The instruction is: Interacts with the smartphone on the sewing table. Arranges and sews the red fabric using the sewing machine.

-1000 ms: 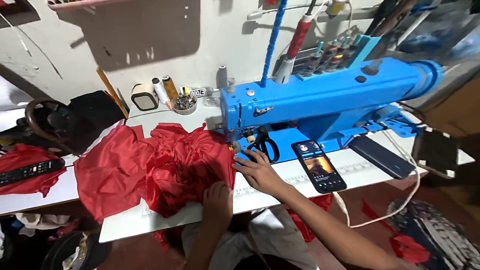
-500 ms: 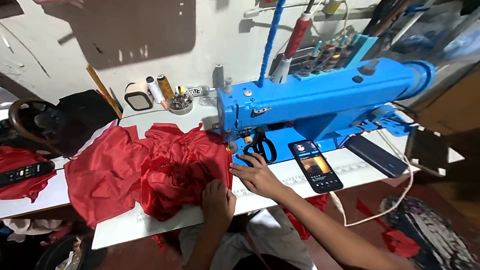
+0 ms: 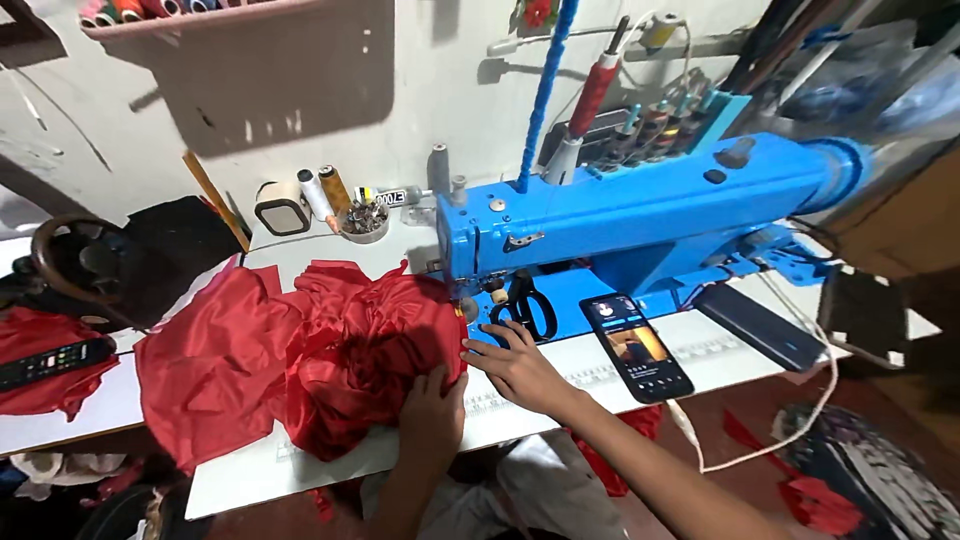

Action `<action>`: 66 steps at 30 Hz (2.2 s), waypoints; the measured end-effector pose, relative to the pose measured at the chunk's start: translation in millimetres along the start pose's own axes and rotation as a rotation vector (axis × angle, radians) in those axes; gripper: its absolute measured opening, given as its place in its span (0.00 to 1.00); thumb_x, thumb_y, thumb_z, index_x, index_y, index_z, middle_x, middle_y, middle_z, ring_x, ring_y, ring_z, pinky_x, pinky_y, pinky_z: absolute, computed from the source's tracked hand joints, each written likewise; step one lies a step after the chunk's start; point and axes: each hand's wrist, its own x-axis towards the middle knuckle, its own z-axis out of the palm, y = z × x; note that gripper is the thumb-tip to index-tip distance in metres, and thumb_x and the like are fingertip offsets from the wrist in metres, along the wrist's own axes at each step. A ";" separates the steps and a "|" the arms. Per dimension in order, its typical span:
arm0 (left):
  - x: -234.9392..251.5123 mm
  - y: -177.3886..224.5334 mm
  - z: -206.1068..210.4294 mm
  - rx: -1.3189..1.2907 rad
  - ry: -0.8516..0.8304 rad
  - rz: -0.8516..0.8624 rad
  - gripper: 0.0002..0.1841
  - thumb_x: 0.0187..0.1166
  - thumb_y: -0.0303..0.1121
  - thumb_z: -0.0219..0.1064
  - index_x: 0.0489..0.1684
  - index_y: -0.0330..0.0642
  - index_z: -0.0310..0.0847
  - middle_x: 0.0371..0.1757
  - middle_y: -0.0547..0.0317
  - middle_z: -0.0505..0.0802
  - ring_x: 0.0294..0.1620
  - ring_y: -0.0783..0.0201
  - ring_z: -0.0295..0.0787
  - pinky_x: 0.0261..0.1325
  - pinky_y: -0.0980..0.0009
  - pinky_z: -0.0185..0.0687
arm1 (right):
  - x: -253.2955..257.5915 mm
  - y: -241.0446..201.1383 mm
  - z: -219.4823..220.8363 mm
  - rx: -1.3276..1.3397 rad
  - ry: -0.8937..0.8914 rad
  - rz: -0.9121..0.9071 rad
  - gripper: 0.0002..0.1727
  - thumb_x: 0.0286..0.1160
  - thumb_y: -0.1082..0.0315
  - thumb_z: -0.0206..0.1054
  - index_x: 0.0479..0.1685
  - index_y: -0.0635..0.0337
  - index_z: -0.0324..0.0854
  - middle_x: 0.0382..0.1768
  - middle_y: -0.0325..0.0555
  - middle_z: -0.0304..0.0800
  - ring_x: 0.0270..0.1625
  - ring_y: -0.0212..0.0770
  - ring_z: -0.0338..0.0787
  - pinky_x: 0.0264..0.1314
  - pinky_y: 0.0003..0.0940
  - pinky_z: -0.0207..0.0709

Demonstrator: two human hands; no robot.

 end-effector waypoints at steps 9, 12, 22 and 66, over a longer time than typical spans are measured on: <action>3.9 -5.0 0.8 -0.218 -0.083 -0.166 0.17 0.78 0.40 0.61 0.55 0.61 0.96 0.77 0.41 0.83 0.84 0.30 0.68 0.72 0.29 0.65 | 20.1 6.1 -5.2 0.056 -0.081 0.047 0.19 0.80 0.72 0.57 0.60 0.46 0.90 0.73 0.43 0.87 0.82 0.67 0.75 0.78 0.82 0.54; 9.1 -1.2 -1.6 -0.251 -0.126 -0.220 0.18 0.77 0.38 0.60 0.58 0.59 0.95 0.79 0.37 0.80 0.85 0.28 0.64 0.75 0.28 0.61 | 23.6 7.4 -2.4 0.054 -0.075 0.059 0.19 0.79 0.73 0.58 0.59 0.47 0.91 0.72 0.43 0.88 0.81 0.67 0.76 0.78 0.83 0.53; 13.0 10.3 4.3 -0.199 -0.123 -0.254 0.21 0.77 0.36 0.59 0.63 0.59 0.93 0.80 0.34 0.79 0.85 0.28 0.64 0.74 0.30 0.63 | 20.6 5.0 6.2 -0.037 0.059 0.086 0.20 0.73 0.73 0.63 0.58 0.47 0.92 0.71 0.45 0.89 0.78 0.67 0.79 0.76 0.81 0.58; -11.0 4.6 1.0 -0.135 0.020 0.047 0.14 0.77 0.34 0.60 0.27 0.39 0.89 0.58 0.49 0.95 0.57 0.51 0.94 0.55 0.53 0.88 | -5.0 -1.3 -12.4 0.044 0.043 0.154 0.21 0.87 0.65 0.53 0.69 0.47 0.88 0.68 0.37 0.91 0.77 0.58 0.82 0.76 0.73 0.63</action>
